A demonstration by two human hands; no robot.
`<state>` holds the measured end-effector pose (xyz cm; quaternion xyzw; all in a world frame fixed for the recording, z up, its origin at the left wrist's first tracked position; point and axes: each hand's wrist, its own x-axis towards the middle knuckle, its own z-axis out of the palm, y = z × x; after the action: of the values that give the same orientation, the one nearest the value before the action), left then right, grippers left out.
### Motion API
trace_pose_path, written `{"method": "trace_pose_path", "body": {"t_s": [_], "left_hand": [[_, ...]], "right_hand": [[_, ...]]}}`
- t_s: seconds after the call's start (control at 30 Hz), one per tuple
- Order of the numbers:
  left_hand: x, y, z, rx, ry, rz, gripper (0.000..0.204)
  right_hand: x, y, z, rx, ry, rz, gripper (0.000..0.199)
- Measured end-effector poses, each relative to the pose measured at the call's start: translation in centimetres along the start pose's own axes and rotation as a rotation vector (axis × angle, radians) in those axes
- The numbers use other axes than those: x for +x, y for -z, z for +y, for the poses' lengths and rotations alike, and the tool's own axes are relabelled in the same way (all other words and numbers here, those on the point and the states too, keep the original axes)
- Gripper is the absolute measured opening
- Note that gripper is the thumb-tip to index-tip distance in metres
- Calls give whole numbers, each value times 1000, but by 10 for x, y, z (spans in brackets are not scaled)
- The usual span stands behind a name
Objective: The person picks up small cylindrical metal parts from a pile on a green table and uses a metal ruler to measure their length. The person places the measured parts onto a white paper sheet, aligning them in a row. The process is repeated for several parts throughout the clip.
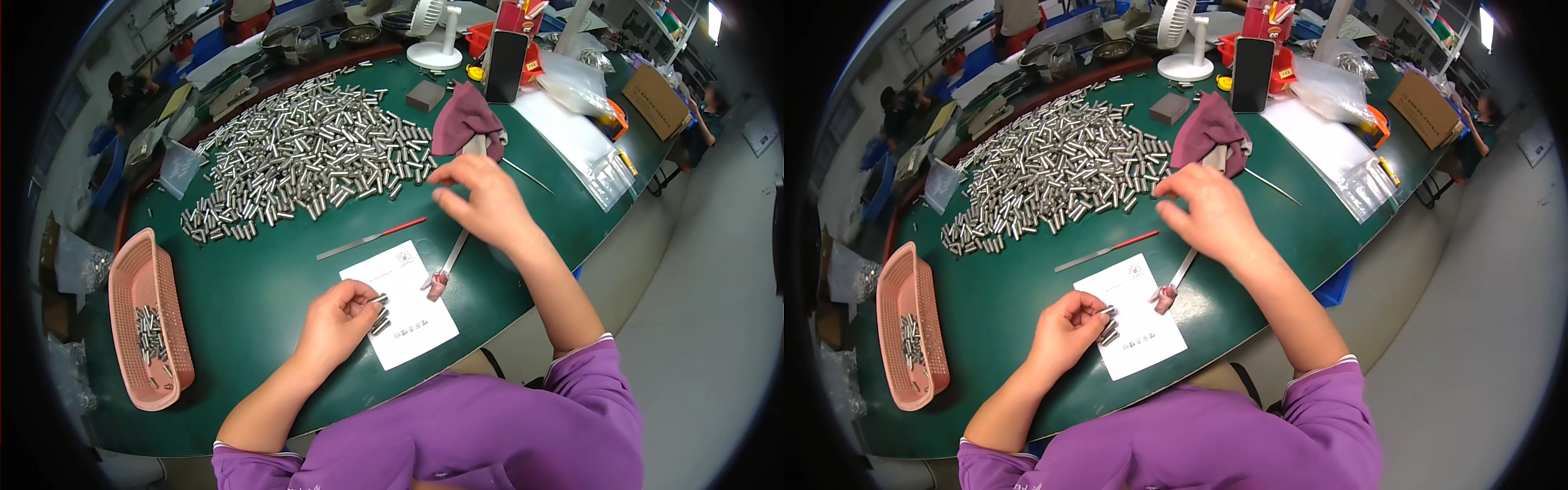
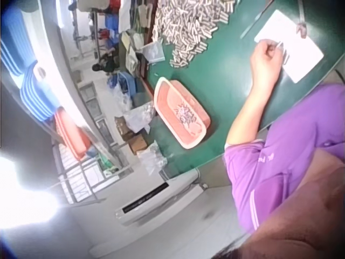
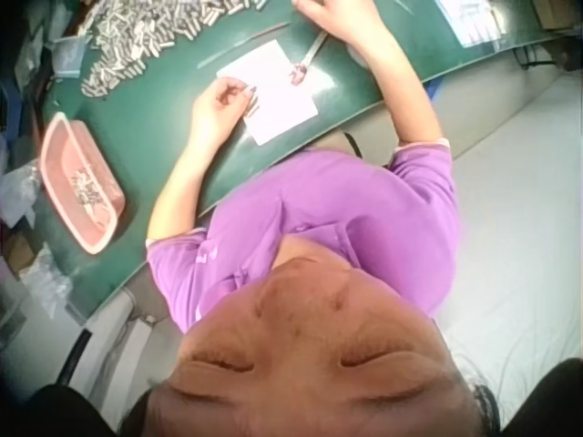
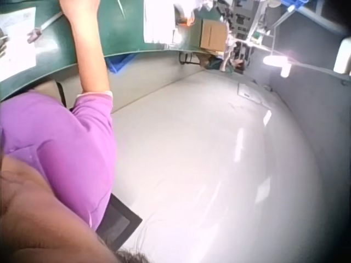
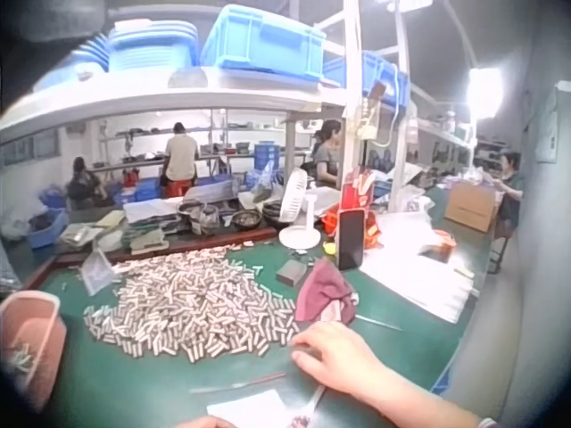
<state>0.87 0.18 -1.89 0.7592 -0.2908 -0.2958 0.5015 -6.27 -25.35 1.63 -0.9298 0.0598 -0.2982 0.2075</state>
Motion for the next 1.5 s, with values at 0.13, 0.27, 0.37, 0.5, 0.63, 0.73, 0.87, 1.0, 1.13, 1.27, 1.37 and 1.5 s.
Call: {"method": "trace_pose_path", "body": {"t_s": [0.13,0.27,0.37,0.5,0.63,0.73,0.87,1.0,1.13,1.27,1.37,1.5], "left_hand": [[-1,1,-6,-44,30,-27,10],[1,3,-10,-49,33,-51,11],[3,4,-5,-187,91,-71,12],[5,5,-2,-310,188,-70,20],[6,8,-5,-415,143,-70,27],[7,12,-7,-459,149,-92,28],[10,13,-4,-492,169,-110,25],[8,14,-4,-521,179,-74,25],[9,15,-4,-554,182,-78,26],[9,15,-4,-570,173,-78,26],[8,15,-5,-580,163,-67,26],[8,15,-6,-598,156,-65,26]], "right_hand": [[16,5,3,-41,-24,-84,10],[17,-41,-32,33,125,-357,15],[11,-71,-33,28,103,-368,14],[9,-80,-26,50,105,-346,12],[10,-63,-25,131,45,-244,11],[15,-33,-35,346,-188,-274,11],[3,-40,-27,369,-121,-120,13],[0,-33,-32,296,-180,-239,15],[-2,-29,-32,316,-284,-281,17],[-4,-31,-30,324,-235,-248,16],[-5,-31,-31,311,-212,-246,17],[-5,-31,-31,311,-200,-248,17]]}}
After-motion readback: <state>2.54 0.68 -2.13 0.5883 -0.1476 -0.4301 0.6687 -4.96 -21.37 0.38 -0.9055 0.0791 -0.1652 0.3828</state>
